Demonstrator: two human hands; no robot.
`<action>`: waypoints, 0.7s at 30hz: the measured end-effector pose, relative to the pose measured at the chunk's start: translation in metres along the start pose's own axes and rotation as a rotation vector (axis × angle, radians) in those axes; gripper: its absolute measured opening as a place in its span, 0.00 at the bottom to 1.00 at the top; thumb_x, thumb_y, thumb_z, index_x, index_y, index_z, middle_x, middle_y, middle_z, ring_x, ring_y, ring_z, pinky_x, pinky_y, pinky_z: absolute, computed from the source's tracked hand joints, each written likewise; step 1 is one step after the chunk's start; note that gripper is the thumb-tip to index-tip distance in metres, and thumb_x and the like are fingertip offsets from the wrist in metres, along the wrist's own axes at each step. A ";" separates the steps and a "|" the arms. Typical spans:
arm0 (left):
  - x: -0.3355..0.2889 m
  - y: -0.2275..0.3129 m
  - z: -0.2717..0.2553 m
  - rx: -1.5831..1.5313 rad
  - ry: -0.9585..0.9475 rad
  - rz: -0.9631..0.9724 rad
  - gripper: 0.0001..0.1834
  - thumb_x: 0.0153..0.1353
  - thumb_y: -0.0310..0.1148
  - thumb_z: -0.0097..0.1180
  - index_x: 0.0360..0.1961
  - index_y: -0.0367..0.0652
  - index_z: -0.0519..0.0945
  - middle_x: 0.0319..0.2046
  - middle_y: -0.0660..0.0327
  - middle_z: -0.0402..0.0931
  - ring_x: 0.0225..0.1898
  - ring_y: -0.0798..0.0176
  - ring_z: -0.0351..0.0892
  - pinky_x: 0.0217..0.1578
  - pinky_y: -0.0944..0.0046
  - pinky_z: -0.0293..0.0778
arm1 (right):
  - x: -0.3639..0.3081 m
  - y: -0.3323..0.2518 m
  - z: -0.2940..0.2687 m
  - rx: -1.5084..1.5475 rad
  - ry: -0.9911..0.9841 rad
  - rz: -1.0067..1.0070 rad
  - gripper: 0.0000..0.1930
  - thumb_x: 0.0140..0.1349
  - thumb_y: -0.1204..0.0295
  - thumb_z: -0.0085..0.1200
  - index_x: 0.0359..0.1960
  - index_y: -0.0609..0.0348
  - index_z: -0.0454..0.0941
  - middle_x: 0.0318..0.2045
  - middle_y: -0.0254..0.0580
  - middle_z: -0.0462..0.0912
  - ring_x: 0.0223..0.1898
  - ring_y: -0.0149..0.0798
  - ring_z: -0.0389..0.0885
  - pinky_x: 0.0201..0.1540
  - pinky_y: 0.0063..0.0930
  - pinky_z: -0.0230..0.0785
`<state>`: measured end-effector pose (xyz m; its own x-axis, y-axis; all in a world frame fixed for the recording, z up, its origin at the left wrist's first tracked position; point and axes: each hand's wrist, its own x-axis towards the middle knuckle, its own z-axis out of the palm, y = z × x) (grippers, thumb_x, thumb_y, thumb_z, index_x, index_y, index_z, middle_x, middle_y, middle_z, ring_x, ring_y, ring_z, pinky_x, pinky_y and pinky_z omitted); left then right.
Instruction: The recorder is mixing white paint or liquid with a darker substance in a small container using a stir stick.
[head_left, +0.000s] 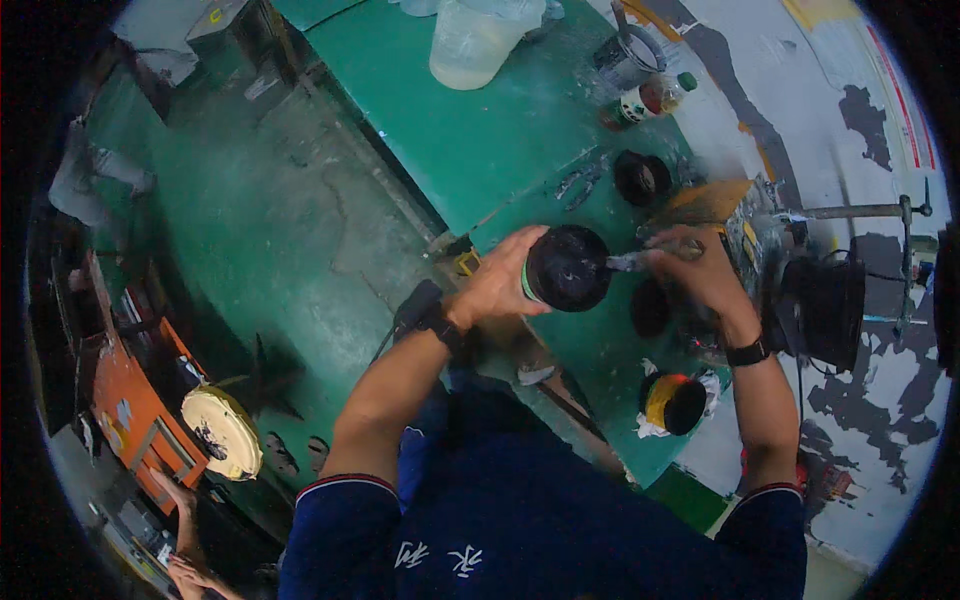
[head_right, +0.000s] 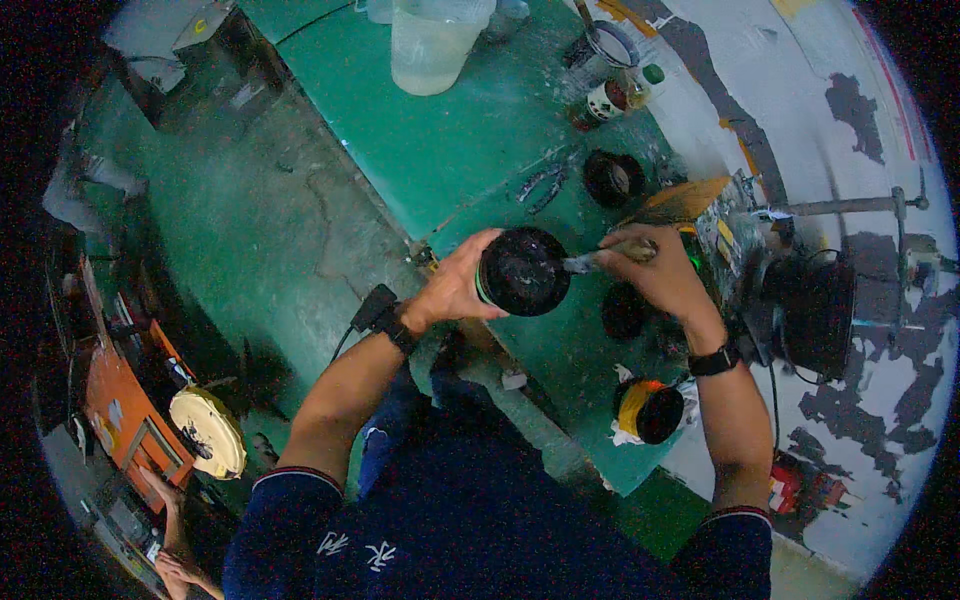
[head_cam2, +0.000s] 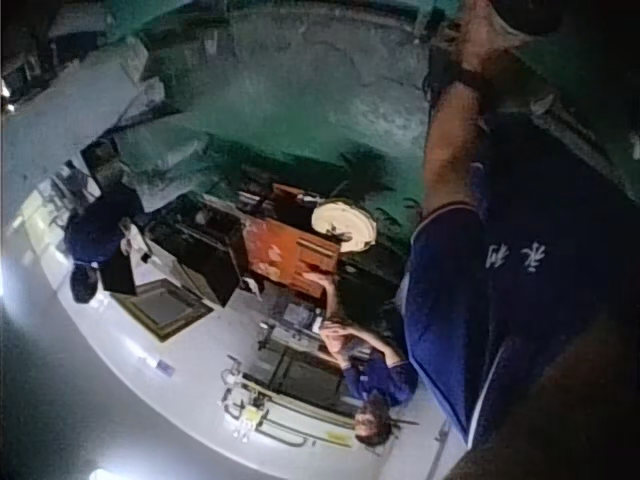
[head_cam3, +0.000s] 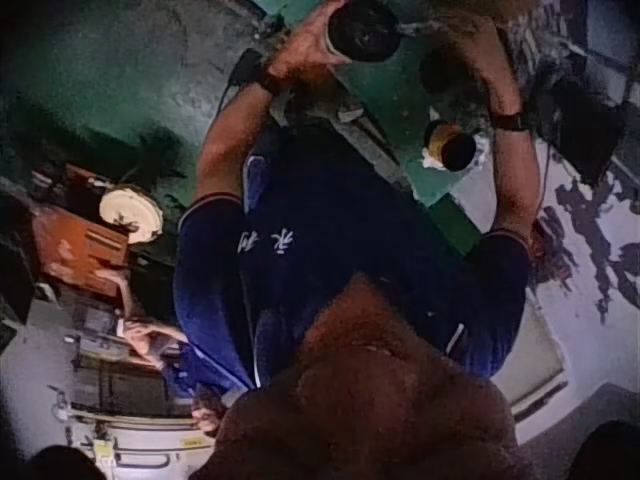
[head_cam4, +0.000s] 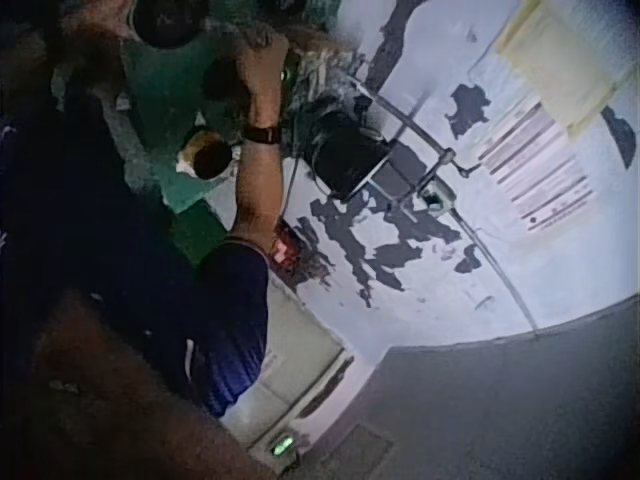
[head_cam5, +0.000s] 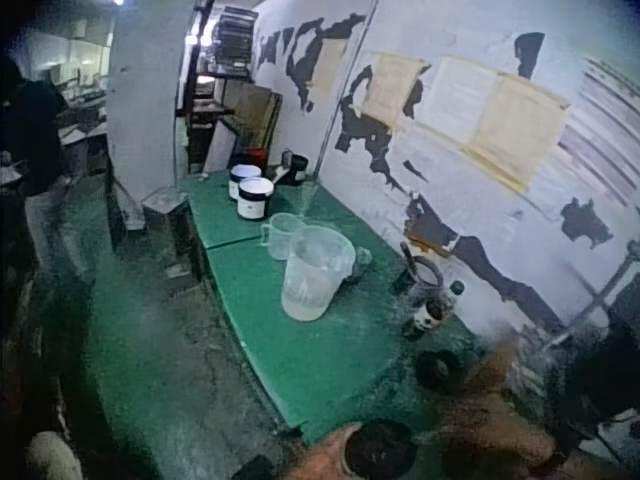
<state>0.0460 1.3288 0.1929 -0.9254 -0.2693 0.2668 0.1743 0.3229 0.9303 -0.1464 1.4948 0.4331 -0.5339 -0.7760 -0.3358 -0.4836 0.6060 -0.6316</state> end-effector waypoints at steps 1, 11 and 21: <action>0.000 -0.001 -0.001 -0.001 -0.003 -0.001 0.62 0.34 0.46 0.80 0.71 0.44 0.59 0.68 0.48 0.62 0.70 0.43 0.61 0.70 0.50 0.60 | -0.004 0.004 0.002 0.071 0.009 0.062 0.13 0.61 0.71 0.66 0.43 0.66 0.83 0.28 0.40 0.86 0.28 0.28 0.80 0.34 0.25 0.72; -0.001 -0.005 0.003 -0.002 0.020 0.029 0.62 0.34 0.47 0.80 0.71 0.44 0.57 0.68 0.46 0.61 0.69 0.42 0.61 0.70 0.50 0.60 | -0.030 0.014 0.042 0.613 0.161 0.272 0.10 0.63 0.74 0.62 0.43 0.69 0.83 0.33 0.42 0.87 0.31 0.32 0.85 0.36 0.27 0.81; 0.001 -0.003 -0.001 -0.015 0.012 0.032 0.62 0.33 0.43 0.81 0.70 0.41 0.59 0.68 0.46 0.62 0.70 0.42 0.61 0.70 0.51 0.60 | -0.010 -0.007 0.010 -0.042 0.103 -0.144 0.10 0.61 0.72 0.65 0.40 0.67 0.84 0.34 0.42 0.87 0.29 0.29 0.82 0.36 0.23 0.74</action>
<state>0.0446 1.3265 0.1902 -0.9151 -0.2704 0.2991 0.2085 0.3177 0.9250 -0.1308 1.4967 0.4336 -0.5245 -0.8345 -0.1690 -0.5873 0.4983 -0.6378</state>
